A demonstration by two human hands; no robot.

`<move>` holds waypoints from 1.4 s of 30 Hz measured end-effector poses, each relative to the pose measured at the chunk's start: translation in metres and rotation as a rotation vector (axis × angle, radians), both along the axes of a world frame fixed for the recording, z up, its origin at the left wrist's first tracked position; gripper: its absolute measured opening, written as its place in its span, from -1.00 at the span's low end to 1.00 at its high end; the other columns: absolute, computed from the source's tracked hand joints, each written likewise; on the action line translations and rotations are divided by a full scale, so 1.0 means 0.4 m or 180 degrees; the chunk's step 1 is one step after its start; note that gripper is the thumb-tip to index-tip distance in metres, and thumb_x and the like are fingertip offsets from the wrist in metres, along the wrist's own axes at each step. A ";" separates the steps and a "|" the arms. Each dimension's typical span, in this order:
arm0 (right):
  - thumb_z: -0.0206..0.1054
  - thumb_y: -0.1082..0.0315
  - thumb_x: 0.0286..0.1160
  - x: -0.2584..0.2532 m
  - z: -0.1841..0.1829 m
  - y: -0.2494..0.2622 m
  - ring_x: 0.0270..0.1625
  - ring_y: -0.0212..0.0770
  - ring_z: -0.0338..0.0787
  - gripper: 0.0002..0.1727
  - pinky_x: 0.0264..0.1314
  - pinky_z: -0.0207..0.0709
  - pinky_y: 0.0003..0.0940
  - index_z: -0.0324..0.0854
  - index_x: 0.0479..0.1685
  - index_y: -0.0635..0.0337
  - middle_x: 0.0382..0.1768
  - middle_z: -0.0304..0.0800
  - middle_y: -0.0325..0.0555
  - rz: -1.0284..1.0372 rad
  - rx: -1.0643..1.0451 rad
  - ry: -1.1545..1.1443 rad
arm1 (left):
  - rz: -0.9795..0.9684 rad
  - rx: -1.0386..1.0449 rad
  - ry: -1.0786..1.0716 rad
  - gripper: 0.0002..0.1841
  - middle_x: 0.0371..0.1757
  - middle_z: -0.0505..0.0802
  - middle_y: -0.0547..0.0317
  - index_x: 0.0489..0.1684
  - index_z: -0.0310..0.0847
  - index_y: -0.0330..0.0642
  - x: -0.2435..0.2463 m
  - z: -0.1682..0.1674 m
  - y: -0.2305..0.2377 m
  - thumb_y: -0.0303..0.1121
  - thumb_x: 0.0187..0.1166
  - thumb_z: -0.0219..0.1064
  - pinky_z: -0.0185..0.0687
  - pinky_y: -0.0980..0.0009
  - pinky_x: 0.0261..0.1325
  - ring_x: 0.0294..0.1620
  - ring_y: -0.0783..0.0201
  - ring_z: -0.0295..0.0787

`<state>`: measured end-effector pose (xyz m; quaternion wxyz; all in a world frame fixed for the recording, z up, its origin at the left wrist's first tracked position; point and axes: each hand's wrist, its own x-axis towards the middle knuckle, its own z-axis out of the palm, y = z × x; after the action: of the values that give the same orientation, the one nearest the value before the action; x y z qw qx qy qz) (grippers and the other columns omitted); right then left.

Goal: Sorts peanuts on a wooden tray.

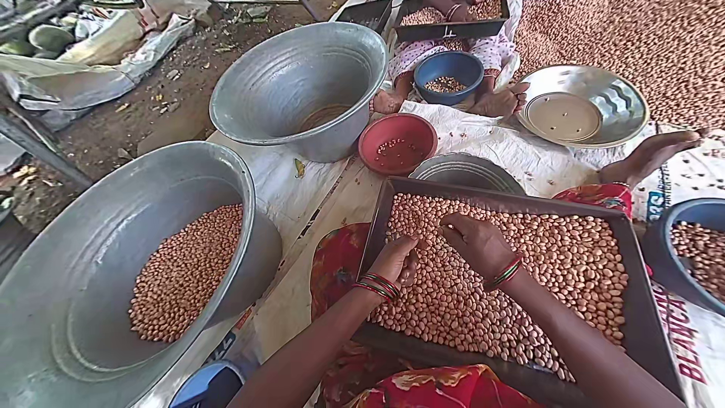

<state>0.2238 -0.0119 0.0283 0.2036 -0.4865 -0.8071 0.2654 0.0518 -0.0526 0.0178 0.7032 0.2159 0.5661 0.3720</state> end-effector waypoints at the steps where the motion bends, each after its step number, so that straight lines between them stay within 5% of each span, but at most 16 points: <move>1: 0.17 0.35 0.71 -0.009 0.009 -0.016 -0.27 0.18 0.84 -0.67 -0.12 0.63 0.13 0.78 0.07 0.41 -0.22 0.88 0.25 0.0235 -0.0052 0.0132 | -0.0099 -0.0108 -0.0075 -0.60 -0.75 0.42 0.43 -0.22 0.50 -0.14 -0.001 -0.003 -0.005 -0.20 0.95 -0.19 0.08 0.69 -0.78 -0.86 0.59 0.17; 5: 0.21 0.35 0.64 -0.018 0.021 -0.073 -0.34 0.09 0.84 -0.63 -0.22 0.68 0.00 0.74 0.25 0.38 -0.22 0.88 0.19 0.0827 0.0282 0.0389 | -0.0305 -0.0087 -0.0780 -0.44 -0.72 0.57 0.42 -0.45 0.45 0.03 -0.012 -0.025 -0.029 -0.05 0.93 -0.40 0.12 0.70 -0.76 -0.84 0.61 0.25; 8: 0.18 0.31 0.63 0.072 0.015 -0.073 -0.33 0.05 0.87 -0.61 -0.20 0.72 -0.06 0.77 0.19 0.38 -0.19 0.91 0.19 0.0245 0.0650 0.0424 | -0.0433 0.0369 -0.0113 -0.54 -0.80 0.47 0.50 -0.55 0.40 -0.05 -0.029 -0.006 -0.038 -0.35 0.92 -0.20 0.16 0.76 -0.77 -0.87 0.67 0.24; 10: 0.15 0.28 0.66 0.164 0.010 -0.066 -0.22 0.09 0.91 -0.60 -0.10 0.74 0.00 0.78 0.15 0.37 -0.12 0.91 0.24 -0.0232 0.0559 0.0281 | -0.1484 0.0938 0.1498 -0.74 -0.61 0.53 0.31 -0.27 0.59 -0.28 -0.053 0.011 -0.041 -0.40 0.83 0.07 0.32 0.59 -0.50 -0.66 0.51 0.38; 12: 0.12 0.27 0.68 0.250 -0.002 -0.071 -0.23 0.12 0.87 -0.58 -0.12 0.67 0.08 0.77 0.17 0.40 -0.10 0.89 0.30 -0.0602 0.0410 0.0096 | -0.2840 0.1001 0.2789 -0.63 -0.04 0.84 -0.21 0.30 0.64 -0.35 -0.050 0.030 -0.043 -0.28 0.88 0.02 0.62 0.00 0.14 -0.02 -0.07 0.80; 13: 0.11 0.26 0.68 0.284 -0.009 -0.079 -0.28 0.11 0.83 -0.58 -0.18 0.63 0.09 0.76 0.16 0.40 -0.14 0.88 0.29 -0.0729 0.0382 -0.0004 | -0.3269 0.0951 0.3182 -0.59 0.14 0.84 -0.30 0.43 0.58 -0.33 -0.037 0.023 -0.048 -0.27 0.90 -0.05 0.59 -0.17 0.29 0.19 -0.23 0.81; 17: 0.13 0.31 0.68 0.368 -0.014 -0.118 -0.25 0.28 0.79 -0.60 -0.15 0.54 0.31 0.73 0.16 0.46 -0.16 0.84 0.39 -0.1105 0.0153 -0.0271 | -0.4033 0.0528 0.3814 -0.56 0.30 0.78 -0.31 0.56 0.45 -0.28 0.000 0.004 -0.051 -0.25 0.93 -0.14 0.55 -0.21 0.35 0.36 -0.29 0.73; 20: 0.19 0.39 0.71 0.417 -0.014 -0.112 0.12 0.52 0.76 -0.63 0.17 0.46 0.50 0.67 0.27 0.50 0.10 0.76 0.55 -0.1498 -0.0072 -0.0441 | -0.4145 0.0513 0.3840 -0.58 0.23 0.80 -0.34 0.48 0.47 -0.33 0.010 0.002 -0.052 -0.27 0.92 -0.14 0.56 -0.20 0.31 0.34 -0.29 0.74; 22: 0.22 0.37 0.73 0.438 -0.025 -0.091 0.39 0.66 0.58 -0.54 0.35 0.29 0.61 0.52 0.50 0.47 0.36 0.57 0.66 -0.1853 -0.0427 -0.0631 | -0.3916 0.0596 0.3543 -0.57 0.23 0.80 -0.34 0.45 0.51 -0.35 -0.001 -0.003 -0.047 -0.26 0.90 -0.11 0.53 -0.19 0.38 0.34 -0.26 0.74; 24: 0.26 0.34 0.72 0.411 -0.046 -0.081 0.49 0.69 0.47 -0.43 0.43 0.23 0.62 0.38 0.64 0.45 0.48 0.44 0.70 -0.1932 -0.0712 -0.0650 | -0.3172 0.0854 0.2981 -0.62 0.08 0.82 -0.29 0.31 0.61 -0.41 -0.020 -0.006 -0.042 -0.32 0.83 0.02 0.58 -0.09 0.28 0.13 -0.15 0.79; 27: 0.31 0.33 0.66 0.241 -0.063 -0.133 0.46 0.74 0.48 -0.42 0.39 0.35 0.58 0.43 0.65 0.34 0.52 0.40 0.70 -0.1423 -0.1114 -0.0746 | -0.1671 0.0921 0.1713 -0.80 -0.51 0.53 0.30 0.02 0.62 -0.37 -0.027 -0.011 -0.036 -0.46 0.78 0.09 0.35 0.55 -0.42 -0.58 0.50 0.38; 29: 0.29 0.36 0.62 0.127 -0.076 -0.198 0.38 0.68 0.59 -0.47 0.28 0.48 0.50 0.55 0.60 0.21 0.53 0.46 0.60 -0.0797 -0.1096 -0.0845 | -0.0651 0.0715 0.0646 -0.81 -0.75 0.42 0.51 -0.17 0.53 -0.23 -0.005 -0.015 -0.028 -0.54 0.77 -0.02 0.19 0.73 -0.71 -0.82 0.66 0.24; 33: 0.19 0.35 0.72 0.089 -0.065 -0.224 0.40 0.47 0.68 -0.59 0.34 0.60 0.24 0.65 0.46 0.24 0.54 0.54 0.42 -0.0076 -0.0874 -0.0372 | 0.0282 0.0393 -0.0372 -0.63 -0.84 0.39 0.52 -0.40 0.45 0.00 0.030 -0.018 -0.020 -0.47 0.80 -0.22 0.07 0.73 -0.81 -0.90 0.66 0.17; 37: 0.21 0.46 0.66 0.218 -0.034 -0.155 0.39 0.32 0.75 -0.65 0.46 0.55 0.14 0.72 0.27 0.46 0.33 0.74 0.39 -0.0893 -0.0247 0.0044 | 0.0236 0.0612 -0.0986 -0.40 -0.80 0.57 0.52 -0.48 0.54 0.10 0.016 -0.046 -0.026 -0.28 0.78 -0.52 0.18 0.77 -0.80 -0.89 0.69 0.31; 42: 0.14 0.43 0.76 0.364 0.011 -0.126 0.26 0.25 0.78 -0.64 0.38 0.53 0.11 0.67 0.32 0.44 0.28 0.74 0.41 -0.1862 -0.0233 0.0064 | 0.0509 0.0442 -0.0805 -0.41 -0.81 0.55 0.48 -0.74 0.33 0.11 0.030 -0.041 -0.023 -0.30 0.86 -0.40 0.13 0.76 -0.85 -0.93 0.66 0.24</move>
<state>0.3696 -0.0622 0.0329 0.2617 -0.7029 -0.6204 0.2292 0.0640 -0.0620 0.0016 0.7204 0.1696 0.4614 0.4892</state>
